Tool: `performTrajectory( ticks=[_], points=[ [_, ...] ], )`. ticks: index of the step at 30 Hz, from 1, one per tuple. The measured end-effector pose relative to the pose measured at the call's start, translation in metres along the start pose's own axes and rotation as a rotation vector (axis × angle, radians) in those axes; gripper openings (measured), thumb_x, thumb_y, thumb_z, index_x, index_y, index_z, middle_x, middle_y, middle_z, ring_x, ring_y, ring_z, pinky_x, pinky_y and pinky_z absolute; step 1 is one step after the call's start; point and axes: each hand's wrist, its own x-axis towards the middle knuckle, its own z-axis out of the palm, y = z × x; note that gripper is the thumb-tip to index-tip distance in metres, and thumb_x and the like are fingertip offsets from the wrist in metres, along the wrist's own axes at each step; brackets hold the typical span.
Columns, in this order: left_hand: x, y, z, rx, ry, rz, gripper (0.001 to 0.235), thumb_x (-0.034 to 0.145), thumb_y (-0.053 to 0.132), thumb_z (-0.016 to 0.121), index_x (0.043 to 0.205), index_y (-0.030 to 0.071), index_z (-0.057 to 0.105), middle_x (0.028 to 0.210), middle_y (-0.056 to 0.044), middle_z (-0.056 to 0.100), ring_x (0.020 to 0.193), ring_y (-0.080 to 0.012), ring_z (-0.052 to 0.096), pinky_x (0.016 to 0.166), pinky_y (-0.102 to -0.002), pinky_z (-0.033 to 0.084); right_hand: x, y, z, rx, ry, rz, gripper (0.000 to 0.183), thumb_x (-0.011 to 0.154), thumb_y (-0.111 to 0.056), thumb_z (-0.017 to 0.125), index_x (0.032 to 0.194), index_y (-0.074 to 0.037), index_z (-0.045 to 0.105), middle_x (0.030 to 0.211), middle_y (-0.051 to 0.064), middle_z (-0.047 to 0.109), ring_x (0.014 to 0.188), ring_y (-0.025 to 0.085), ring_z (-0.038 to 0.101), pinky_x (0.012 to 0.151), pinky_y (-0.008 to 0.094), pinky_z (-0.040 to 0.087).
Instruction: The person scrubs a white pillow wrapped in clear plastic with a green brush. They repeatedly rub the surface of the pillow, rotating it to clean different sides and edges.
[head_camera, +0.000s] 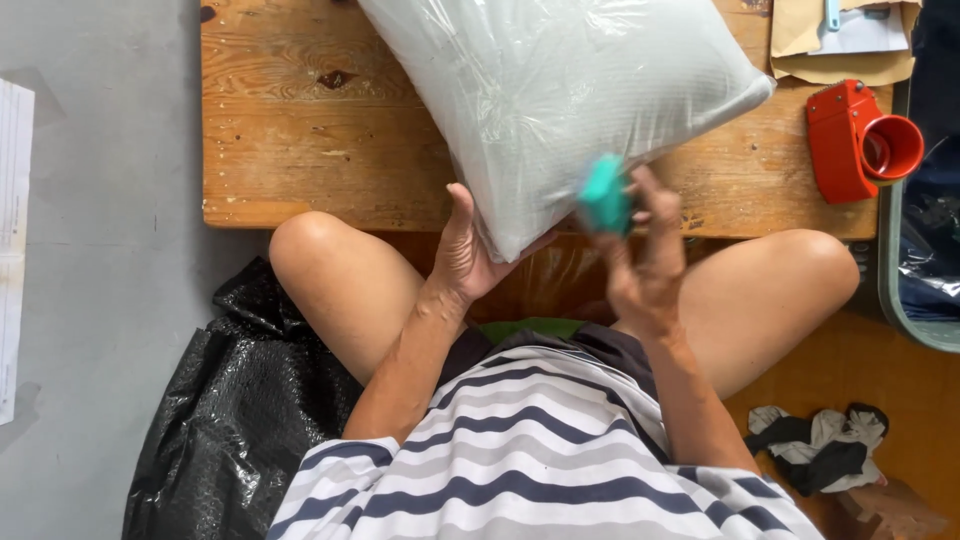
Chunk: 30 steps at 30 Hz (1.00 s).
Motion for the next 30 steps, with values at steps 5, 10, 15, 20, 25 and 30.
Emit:
performTrajectory(
  ticks=[5,10,15,20,25,30],
  points=[
    [-0.004,0.008,0.036,0.321,0.338,-0.141,0.116,0.055,0.06,0.074,0.157,0.022,0.031,0.157,-0.01,0.045,0.144,-0.0335,0.045,0.109,-0.06,0.045,0.024,0.084,0.004,0.069,0.545,0.258,0.051,0.105,-0.003,0.063,0.15,-0.016,0.042,0.125,0.011,0.059,0.111,0.026,0.062,0.094,0.037,0.057],
    [0.006,0.001,-0.004,0.234,0.159,-0.102,0.091,0.075,0.059,0.072,0.148,0.014,0.044,0.138,-0.011,0.059,0.128,-0.0296,0.056,0.105,-0.049,0.051,-0.014,0.007,0.059,0.124,0.281,0.076,0.059,0.088,0.007,0.066,0.141,-0.008,0.045,0.126,0.014,0.052,0.11,0.026,0.053,0.094,0.036,0.048],
    [-0.004,0.001,0.0,0.124,0.217,-0.184,0.093,0.072,0.063,0.075,0.14,0.004,0.055,0.129,-0.014,0.066,0.12,-0.0257,0.061,0.108,-0.037,0.048,-0.029,-0.017,0.062,0.021,-0.052,-0.279,0.035,0.11,-0.027,0.048,0.135,-0.002,0.051,0.122,0.019,0.059,0.105,0.032,0.062,0.093,0.045,0.05],
    [0.008,-0.001,-0.004,0.443,0.498,0.031,0.06,0.079,0.021,0.077,0.132,-0.001,0.058,0.126,-0.015,0.068,0.116,-0.0327,0.065,0.093,-0.058,0.06,0.0,0.054,0.047,-0.41,0.249,-0.307,0.052,0.103,-0.02,0.061,0.147,-0.003,0.038,0.125,0.021,0.05,0.11,0.038,0.054,0.094,0.049,0.046],
    [0.006,0.007,0.01,0.525,0.616,0.058,0.072,0.066,0.02,0.083,0.131,0.0,0.059,0.129,-0.012,0.066,0.12,-0.0336,0.064,0.084,-0.054,0.063,0.043,0.15,-0.012,-0.491,0.599,0.102,0.05,0.103,-0.02,0.056,0.146,-0.002,0.039,0.119,0.019,0.048,0.111,0.033,0.052,0.09,0.049,0.053],
    [0.003,0.01,0.013,0.538,0.646,0.041,0.078,0.064,0.02,0.084,0.135,0.002,0.058,0.131,-0.012,0.067,0.122,-0.0343,0.065,0.086,-0.054,0.062,0.055,0.188,-0.072,-0.376,0.766,0.558,0.039,0.096,-0.023,0.059,0.133,-0.009,0.056,0.111,0.017,0.057,0.094,0.034,0.067,0.084,0.044,0.055]
  ],
)
